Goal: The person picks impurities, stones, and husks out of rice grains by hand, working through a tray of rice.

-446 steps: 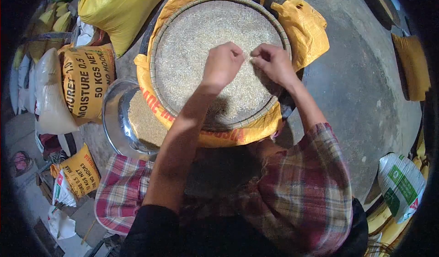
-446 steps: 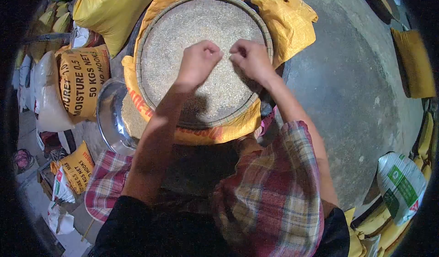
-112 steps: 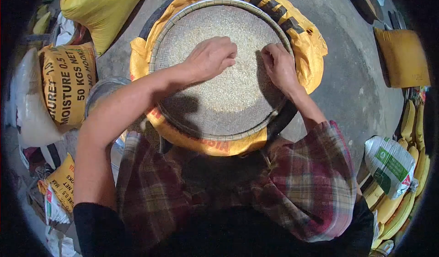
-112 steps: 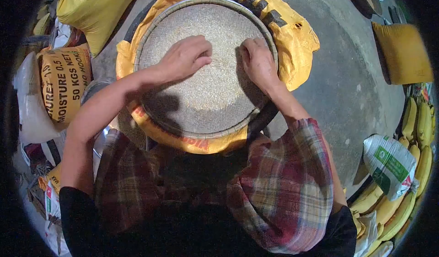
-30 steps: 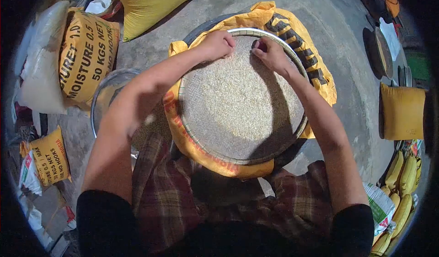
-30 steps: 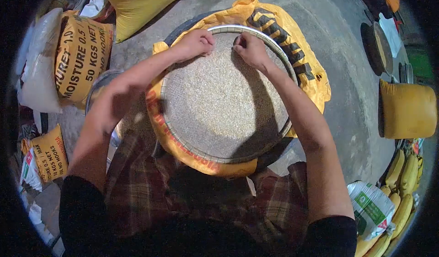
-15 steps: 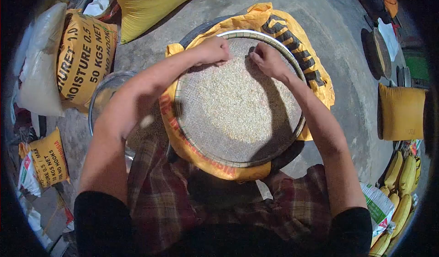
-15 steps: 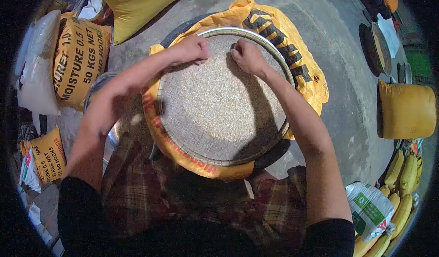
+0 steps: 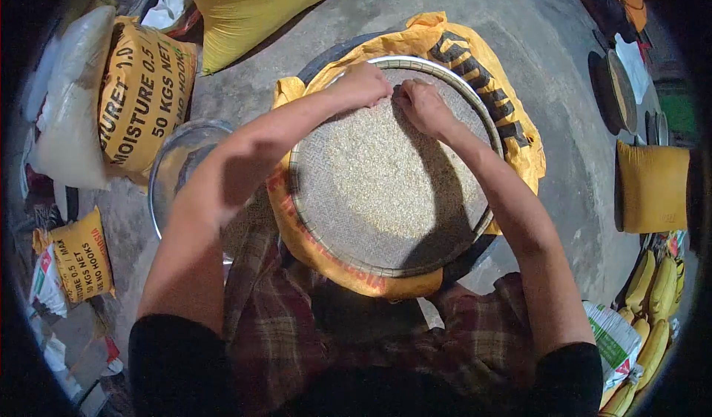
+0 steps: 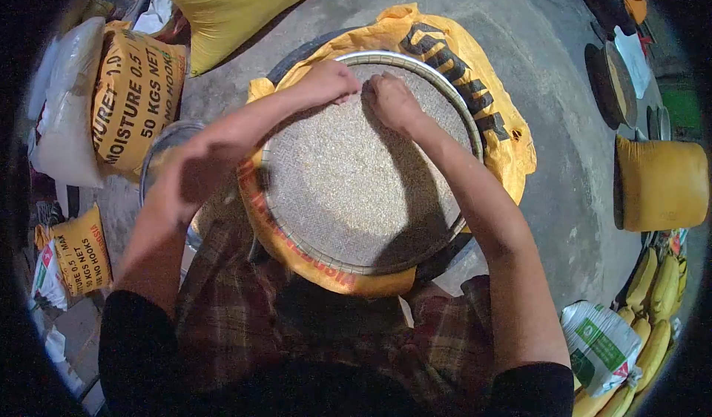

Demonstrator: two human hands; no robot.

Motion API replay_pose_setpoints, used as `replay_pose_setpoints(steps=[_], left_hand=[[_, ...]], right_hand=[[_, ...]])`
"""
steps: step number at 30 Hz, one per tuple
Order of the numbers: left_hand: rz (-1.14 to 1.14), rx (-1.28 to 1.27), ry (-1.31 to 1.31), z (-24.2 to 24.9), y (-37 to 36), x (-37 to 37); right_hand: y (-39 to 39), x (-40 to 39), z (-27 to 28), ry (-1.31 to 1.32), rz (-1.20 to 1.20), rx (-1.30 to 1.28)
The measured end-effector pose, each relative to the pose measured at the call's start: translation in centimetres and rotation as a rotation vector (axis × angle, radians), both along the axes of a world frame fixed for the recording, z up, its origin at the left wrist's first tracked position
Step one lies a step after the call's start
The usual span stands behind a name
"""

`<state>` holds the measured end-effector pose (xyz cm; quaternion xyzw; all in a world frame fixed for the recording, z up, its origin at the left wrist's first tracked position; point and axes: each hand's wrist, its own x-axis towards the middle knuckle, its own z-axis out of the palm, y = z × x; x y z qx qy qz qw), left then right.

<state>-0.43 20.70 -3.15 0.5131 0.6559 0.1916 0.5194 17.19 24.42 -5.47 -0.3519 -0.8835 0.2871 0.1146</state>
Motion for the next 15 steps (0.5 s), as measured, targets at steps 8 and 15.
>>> replay_pose_setpoints(steps=[8, 15], left_hand=[[-0.111, 0.315, 0.399, -1.5, -0.9, 1.8], [-0.253, 0.128, 0.211, -1.4, 0.1, 0.1]], right_hand=[[1.3, 3.0, 1.3, 0.185, -0.175, -0.497], [0.4, 2.1, 1.6, 0.137, -0.056, -0.321]])
